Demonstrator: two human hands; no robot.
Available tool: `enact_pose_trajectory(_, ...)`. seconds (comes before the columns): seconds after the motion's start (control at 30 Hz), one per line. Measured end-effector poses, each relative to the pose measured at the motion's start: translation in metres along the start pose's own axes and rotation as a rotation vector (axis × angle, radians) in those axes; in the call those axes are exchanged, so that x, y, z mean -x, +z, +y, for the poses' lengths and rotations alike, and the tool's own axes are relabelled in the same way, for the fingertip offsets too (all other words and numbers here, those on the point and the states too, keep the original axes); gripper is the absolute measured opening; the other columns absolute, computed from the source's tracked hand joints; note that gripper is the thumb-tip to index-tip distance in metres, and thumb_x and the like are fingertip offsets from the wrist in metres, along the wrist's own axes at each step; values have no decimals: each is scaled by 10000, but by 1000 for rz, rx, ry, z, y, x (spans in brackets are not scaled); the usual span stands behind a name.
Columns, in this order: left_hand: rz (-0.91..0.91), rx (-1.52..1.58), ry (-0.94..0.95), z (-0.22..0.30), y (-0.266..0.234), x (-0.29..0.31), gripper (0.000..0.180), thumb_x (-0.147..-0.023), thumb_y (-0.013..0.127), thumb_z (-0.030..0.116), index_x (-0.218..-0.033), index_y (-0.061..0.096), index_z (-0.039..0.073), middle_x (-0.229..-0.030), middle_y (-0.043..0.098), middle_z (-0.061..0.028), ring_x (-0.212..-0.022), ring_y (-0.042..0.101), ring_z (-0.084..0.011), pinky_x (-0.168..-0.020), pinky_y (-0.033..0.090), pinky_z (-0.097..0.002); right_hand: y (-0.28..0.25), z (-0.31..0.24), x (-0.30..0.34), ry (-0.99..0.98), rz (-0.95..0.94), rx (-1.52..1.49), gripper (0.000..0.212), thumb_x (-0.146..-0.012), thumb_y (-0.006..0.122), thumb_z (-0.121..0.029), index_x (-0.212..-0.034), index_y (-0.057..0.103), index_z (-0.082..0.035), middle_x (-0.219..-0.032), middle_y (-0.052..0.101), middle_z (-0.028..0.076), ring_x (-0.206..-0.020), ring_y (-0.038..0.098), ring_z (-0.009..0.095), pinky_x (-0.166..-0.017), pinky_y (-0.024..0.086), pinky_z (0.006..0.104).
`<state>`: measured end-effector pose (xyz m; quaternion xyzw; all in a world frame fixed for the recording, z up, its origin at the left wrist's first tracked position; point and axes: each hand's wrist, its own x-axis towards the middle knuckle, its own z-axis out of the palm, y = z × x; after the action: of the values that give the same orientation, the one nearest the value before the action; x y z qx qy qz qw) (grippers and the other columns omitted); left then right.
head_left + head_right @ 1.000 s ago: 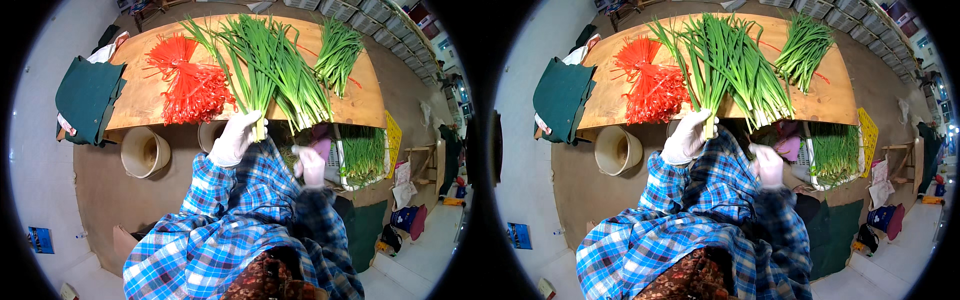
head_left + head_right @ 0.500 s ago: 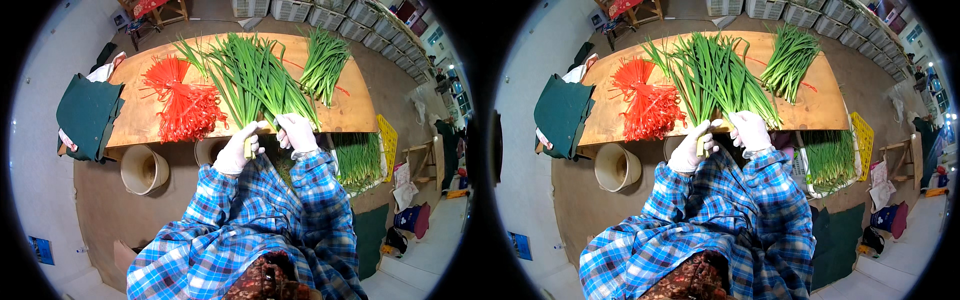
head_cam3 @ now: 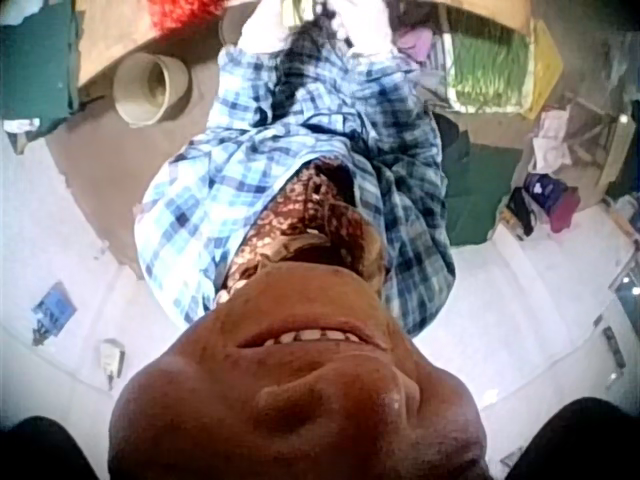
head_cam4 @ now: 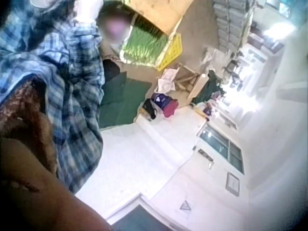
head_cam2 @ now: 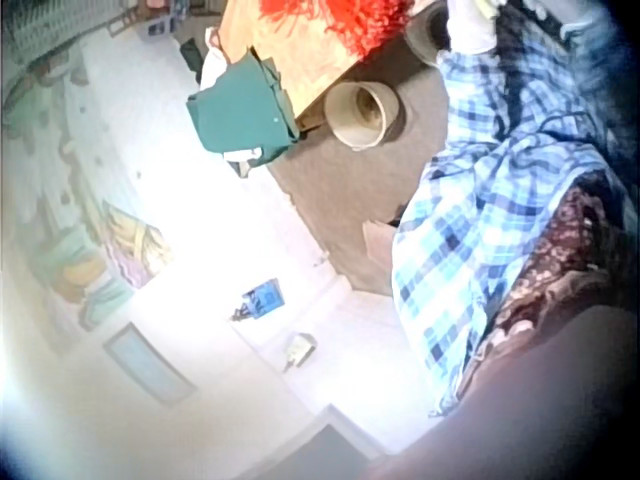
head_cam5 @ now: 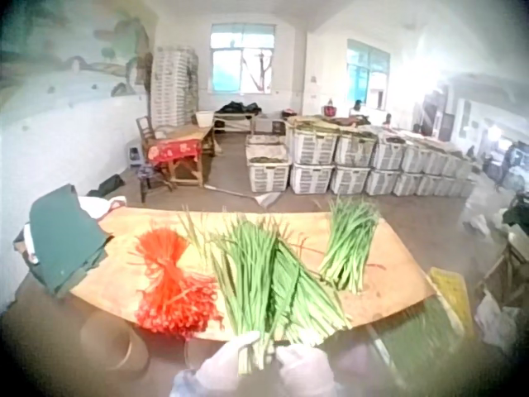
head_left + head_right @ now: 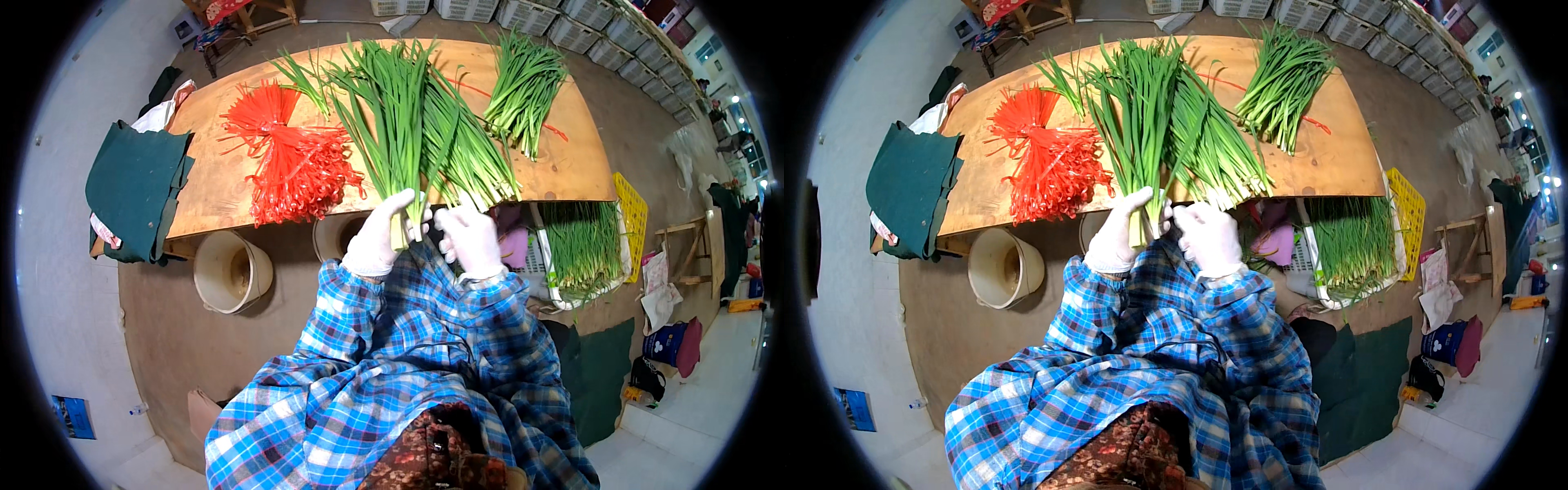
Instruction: The person sorts a bunch of chives by hand on a wooden table, removing yellowed or damaged leaves, then bundles the bunch with a red plastic tie and places it into a crate with other bundles.
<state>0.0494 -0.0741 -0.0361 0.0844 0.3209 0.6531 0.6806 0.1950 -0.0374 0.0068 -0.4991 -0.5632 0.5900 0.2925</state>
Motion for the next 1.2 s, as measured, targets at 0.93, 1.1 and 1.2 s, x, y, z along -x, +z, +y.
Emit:
enact_pose_trajectory(0.93,-300,383,-122,12,0,-9,405,-906,501,230,-1233,414,7,-667,432,53,-542,397,-43,-491,357,-193,-121,5,-82,-73,214,813,376,-771,588,-394,-994,651,-98,-948,642,136,-920,593,284,-794,444,369)
enact_pose_trajectory(1.1,-278,330,-110,17,3,-12,346,-903,498,234,-1183,459,33,-653,448,52,-516,401,-52,-492,374,-208,-111,-14,-75,-342,353,974,350,-764,584,-399,-966,665,-125,-951,635,124,-919,580,297,-788,444,385)
enact_pose_trajectory(1.2,-276,334,-120,15,-2,-15,332,-897,505,217,-1172,465,37,-652,460,44,-519,409,-54,-494,380,-209,-105,-13,-94,-269,268,940,324,-757,604,-377,-924,667,-107,-943,632,125,-906,579,306,-775,448,380)
